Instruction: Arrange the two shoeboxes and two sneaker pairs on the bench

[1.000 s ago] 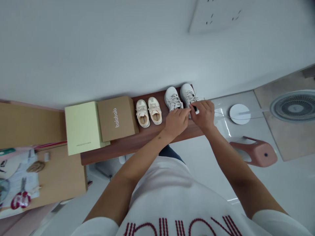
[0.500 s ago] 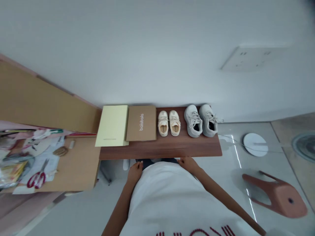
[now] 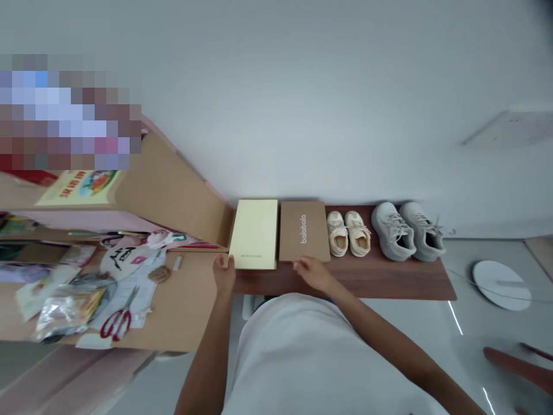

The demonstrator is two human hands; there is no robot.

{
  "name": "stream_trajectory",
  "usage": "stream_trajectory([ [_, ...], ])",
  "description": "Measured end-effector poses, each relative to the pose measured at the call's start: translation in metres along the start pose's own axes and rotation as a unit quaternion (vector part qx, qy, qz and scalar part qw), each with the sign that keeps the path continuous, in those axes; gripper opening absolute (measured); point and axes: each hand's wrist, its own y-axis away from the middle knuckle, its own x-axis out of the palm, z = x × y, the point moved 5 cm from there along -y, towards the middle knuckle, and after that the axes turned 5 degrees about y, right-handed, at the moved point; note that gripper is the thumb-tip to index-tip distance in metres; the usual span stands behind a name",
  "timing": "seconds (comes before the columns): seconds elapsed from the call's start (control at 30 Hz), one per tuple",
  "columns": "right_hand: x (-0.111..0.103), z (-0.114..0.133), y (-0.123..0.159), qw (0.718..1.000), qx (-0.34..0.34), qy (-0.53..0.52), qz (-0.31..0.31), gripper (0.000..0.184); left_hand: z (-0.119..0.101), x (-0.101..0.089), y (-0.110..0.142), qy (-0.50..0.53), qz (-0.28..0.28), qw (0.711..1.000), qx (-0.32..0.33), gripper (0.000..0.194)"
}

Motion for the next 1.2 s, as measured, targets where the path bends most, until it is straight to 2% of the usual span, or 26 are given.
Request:
stream_trajectory([
  [0.07, 0.05, 0.024, -0.02, 0.997, 0.049, -0.038, 0.034, 0.03, 0.0, 0.007, -0.024, 0.034, 0.048, 0.998, -0.026, 0.035],
  [0.13, 0.086, 0.038, -0.037, 0.99, 0.101, -0.1, 0.022, 0.037, 0.004, 0.017, -0.036, 0.051, 0.103, 0.992, -0.048, 0.039],
  [0.23, 0.114, 0.037, -0.05, 0.969, 0.161, -0.176, -0.058, 0.045, 0.02, 0.026, -0.036, 0.116, 0.207, 0.962, -0.135, 0.051],
  [0.3, 0.123, 0.028, -0.051, 0.956, 0.18, -0.211, -0.094, 0.045, 0.029, 0.019, -0.032, 0.157, 0.268, 0.934, -0.175, 0.055],
  [0.33, 0.128, 0.023, -0.05, 0.948, 0.186, -0.239, -0.096, 0.043, 0.031, 0.01, -0.031, 0.164, 0.288, 0.928, -0.167, 0.056],
  [0.4, 0.14, 0.017, -0.048, 0.922, 0.195, -0.326, -0.074, 0.038, 0.029, -0.012, -0.028, 0.154, 0.308, 0.933, -0.105, 0.055],
  [0.47, 0.154, 0.018, -0.046, 0.885, 0.212, -0.411, -0.04, 0.035, 0.022, -0.035, -0.019, 0.099, 0.294, 0.951, 0.003, 0.054],
  [0.53, 0.163, 0.024, -0.045, 0.86, 0.239, -0.45, -0.021, 0.033, 0.013, -0.051, -0.001, 0.017, 0.252, 0.961, 0.111, 0.056],
  [0.63, 0.164, 0.041, -0.045, 0.842, 0.23, -0.488, 0.0, 0.042, 0.002, -0.053, 0.034, -0.033, 0.242, 0.945, 0.216, 0.067],
  [0.73, 0.157, 0.058, -0.046, 0.817, 0.178, -0.546, 0.05, 0.063, -0.008, -0.039, 0.061, -0.079, 0.281, 0.899, 0.325, 0.074],
  [0.77, 0.154, 0.061, -0.048, 0.812, 0.173, -0.554, 0.057, 0.065, -0.01, -0.033, 0.066, -0.1, 0.29, 0.885, 0.351, 0.074],
  [0.83, 0.149, 0.059, -0.053, 0.814, 0.185, -0.55, 0.032, 0.061, -0.014, -0.019, 0.07, -0.138, 0.304, 0.864, 0.376, 0.075],
  [0.97, 0.142, 0.048, -0.063, 0.857, 0.213, -0.465, -0.069, 0.037, -0.013, 0.018, 0.073, -0.186, 0.365, 0.835, 0.368, 0.074],
  [1.07, 0.132, 0.036, -0.05, 0.884, 0.202, -0.411, -0.097, 0.019, -0.007, 0.04, 0.074, -0.195, 0.406, 0.826, 0.338, 0.069],
  [1.13, 0.11, 0.023, -0.031, 0.921, 0.157, -0.326, -0.143, 0.015, -0.005, 0.051, 0.074, -0.167, 0.422, 0.832, 0.319, 0.062],
  [1.17, 0.093, 0.016, -0.02, 0.94, 0.125, -0.258, -0.188, 0.016, -0.006, 0.058, 0.075, -0.142, 0.429, 0.838, 0.304, 0.059],
  [1.2, 0.073, 0.008, -0.008, 0.946, 0.102, -0.191, -0.24, 0.02, -0.007, 0.066, 0.075, -0.116, 0.436, 0.847, 0.282, 0.057],
])
